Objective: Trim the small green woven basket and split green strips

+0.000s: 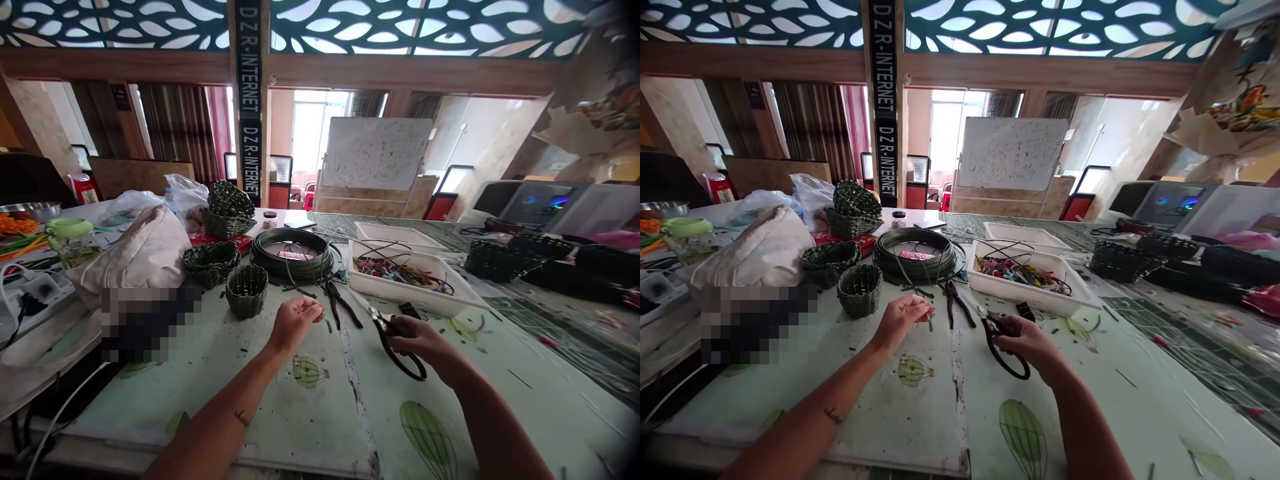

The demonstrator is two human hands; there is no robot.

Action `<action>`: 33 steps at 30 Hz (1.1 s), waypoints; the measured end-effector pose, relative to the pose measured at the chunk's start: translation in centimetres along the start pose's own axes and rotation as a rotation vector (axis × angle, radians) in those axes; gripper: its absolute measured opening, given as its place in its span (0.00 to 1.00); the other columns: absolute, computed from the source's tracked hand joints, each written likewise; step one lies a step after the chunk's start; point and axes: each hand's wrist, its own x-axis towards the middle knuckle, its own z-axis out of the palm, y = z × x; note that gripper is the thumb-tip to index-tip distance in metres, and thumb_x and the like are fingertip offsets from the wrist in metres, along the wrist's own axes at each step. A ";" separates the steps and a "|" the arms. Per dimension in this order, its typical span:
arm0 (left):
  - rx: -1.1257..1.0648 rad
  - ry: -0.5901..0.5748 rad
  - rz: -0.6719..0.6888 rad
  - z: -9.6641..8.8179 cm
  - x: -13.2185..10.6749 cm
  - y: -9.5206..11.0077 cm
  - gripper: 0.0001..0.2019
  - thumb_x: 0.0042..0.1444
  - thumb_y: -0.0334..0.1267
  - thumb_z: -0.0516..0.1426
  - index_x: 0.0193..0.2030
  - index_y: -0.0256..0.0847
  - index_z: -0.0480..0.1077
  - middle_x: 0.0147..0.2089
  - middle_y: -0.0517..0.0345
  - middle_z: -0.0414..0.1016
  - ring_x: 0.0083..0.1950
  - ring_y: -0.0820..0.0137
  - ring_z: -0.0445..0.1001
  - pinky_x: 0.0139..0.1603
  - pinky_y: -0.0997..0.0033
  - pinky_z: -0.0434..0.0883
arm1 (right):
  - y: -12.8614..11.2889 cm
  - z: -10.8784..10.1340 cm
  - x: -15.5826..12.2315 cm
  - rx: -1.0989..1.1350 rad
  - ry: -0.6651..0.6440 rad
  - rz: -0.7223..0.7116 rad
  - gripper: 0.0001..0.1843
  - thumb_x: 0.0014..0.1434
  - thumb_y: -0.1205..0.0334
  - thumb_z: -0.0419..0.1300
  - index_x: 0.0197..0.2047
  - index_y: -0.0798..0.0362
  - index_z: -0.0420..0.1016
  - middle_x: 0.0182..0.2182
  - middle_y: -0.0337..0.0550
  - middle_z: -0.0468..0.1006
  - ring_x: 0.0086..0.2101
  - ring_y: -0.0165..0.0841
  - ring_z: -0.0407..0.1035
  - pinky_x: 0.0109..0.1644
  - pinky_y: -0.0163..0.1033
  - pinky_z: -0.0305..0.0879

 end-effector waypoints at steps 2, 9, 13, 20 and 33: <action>0.003 0.009 -0.017 -0.4 0.1 0.2 0.08 0.42 0.37 0.63 0.28 0.34 0.73 0.28 0.53 0.76 0.33 0.68 0.75 0.38 0.69 0.72 | -0.5 1.0 -0.3 0.211 -0.015 0.011 0.21 0.36 0.53 0.72 0.29 0.54 0.68 0.15 0.30 0.62 0.16 0.24 0.54 0.19 0.31 0.50; -0.137 0.095 -0.010 -1.2 -0.1 1.1 0.16 0.40 0.37 0.65 0.31 0.38 0.61 0.29 0.57 0.75 0.31 0.68 0.77 0.37 0.65 0.74 | -2.4 8.1 -1.5 0.439 -0.067 -0.150 0.22 0.47 0.45 0.68 0.25 0.57 0.70 0.15 0.36 0.66 0.15 0.24 0.56 0.17 0.30 0.49; -0.200 0.150 0.023 -0.8 -0.3 0.9 0.22 0.41 0.39 0.67 0.35 0.41 0.56 0.29 0.59 0.75 0.31 0.68 0.77 0.40 0.62 0.75 | -4.2 11.7 -2.4 0.426 -0.120 -0.113 0.23 0.42 0.45 0.71 0.28 0.58 0.74 0.24 0.46 0.77 0.23 0.32 0.70 0.20 0.32 0.60; -0.297 0.152 0.036 -0.9 -0.6 1.1 0.22 0.40 0.41 0.68 0.39 0.37 0.65 0.29 0.56 0.77 0.33 0.69 0.77 0.43 0.63 0.74 | -4.7 14.1 -1.8 0.505 -0.092 -0.116 0.20 0.44 0.50 0.70 0.24 0.56 0.68 0.14 0.33 0.66 0.15 0.23 0.56 0.18 0.30 0.49; -0.379 0.033 -0.067 -1.0 -1.8 0.9 0.19 0.39 0.42 0.69 0.36 0.34 0.75 0.33 0.53 0.78 0.36 0.70 0.76 0.45 0.66 0.73 | -3.5 13.5 -2.9 0.409 -0.132 -0.174 0.20 0.48 0.47 0.69 0.27 0.55 0.71 0.17 0.35 0.66 0.20 0.26 0.56 0.25 0.33 0.53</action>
